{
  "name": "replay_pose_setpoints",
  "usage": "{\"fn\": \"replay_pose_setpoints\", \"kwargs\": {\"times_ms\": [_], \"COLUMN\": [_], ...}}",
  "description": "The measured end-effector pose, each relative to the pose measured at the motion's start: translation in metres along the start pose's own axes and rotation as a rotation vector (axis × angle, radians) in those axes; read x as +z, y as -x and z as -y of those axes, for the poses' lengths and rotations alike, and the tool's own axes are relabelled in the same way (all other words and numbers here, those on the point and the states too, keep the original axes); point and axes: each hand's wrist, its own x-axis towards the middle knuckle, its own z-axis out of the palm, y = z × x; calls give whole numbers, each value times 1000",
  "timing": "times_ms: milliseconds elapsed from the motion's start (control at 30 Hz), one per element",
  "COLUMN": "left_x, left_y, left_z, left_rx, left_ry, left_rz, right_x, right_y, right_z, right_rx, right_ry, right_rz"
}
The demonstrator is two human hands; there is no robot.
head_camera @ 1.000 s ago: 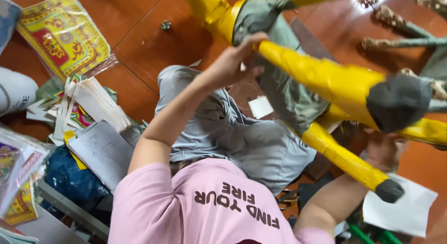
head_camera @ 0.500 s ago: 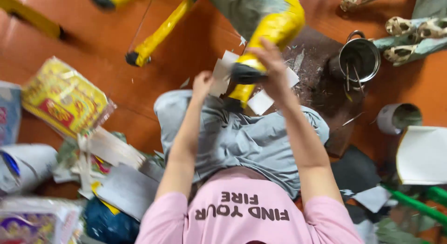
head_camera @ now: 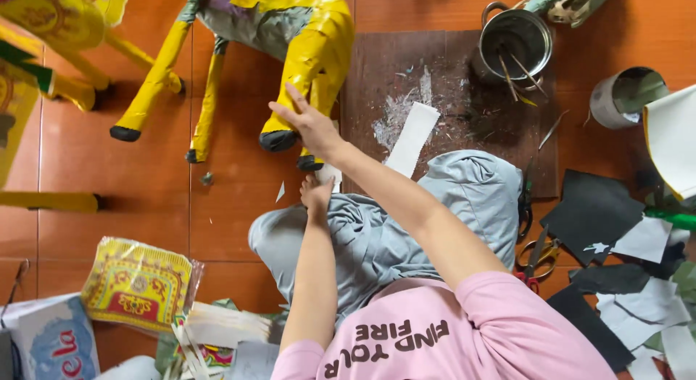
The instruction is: Applying paper strips and glue to assemble a paper animal figure.
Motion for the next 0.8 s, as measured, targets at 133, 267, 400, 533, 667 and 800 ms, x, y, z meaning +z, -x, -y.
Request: {"fn": "replay_pose_setpoints", "kwargs": {"times_ms": [133,267,400,533,667,800], "left_x": [-24,-3,6,-16,-24,10], "left_y": [10,-7,-16,-13,0,-10], "left_z": [-18,3,11,-21,-48,-23], "left_rx": [-114,-141,-152,-278,-407,-343], "left_ry": [-95,-50,75,136,76,127], "left_rz": [141,222,177,32,61,-14], "right_x": [30,14,-19,-42,-38,-40], "right_y": [3,31,115,218,312,344], "right_z": [-13,-12,-41,-77,-110,-120], "right_rx": [71,158,335,476,719,979], "right_ry": [44,-71,-283,-322,-653,-1066], "right_rz": [50,73,137,270,275,257]}}
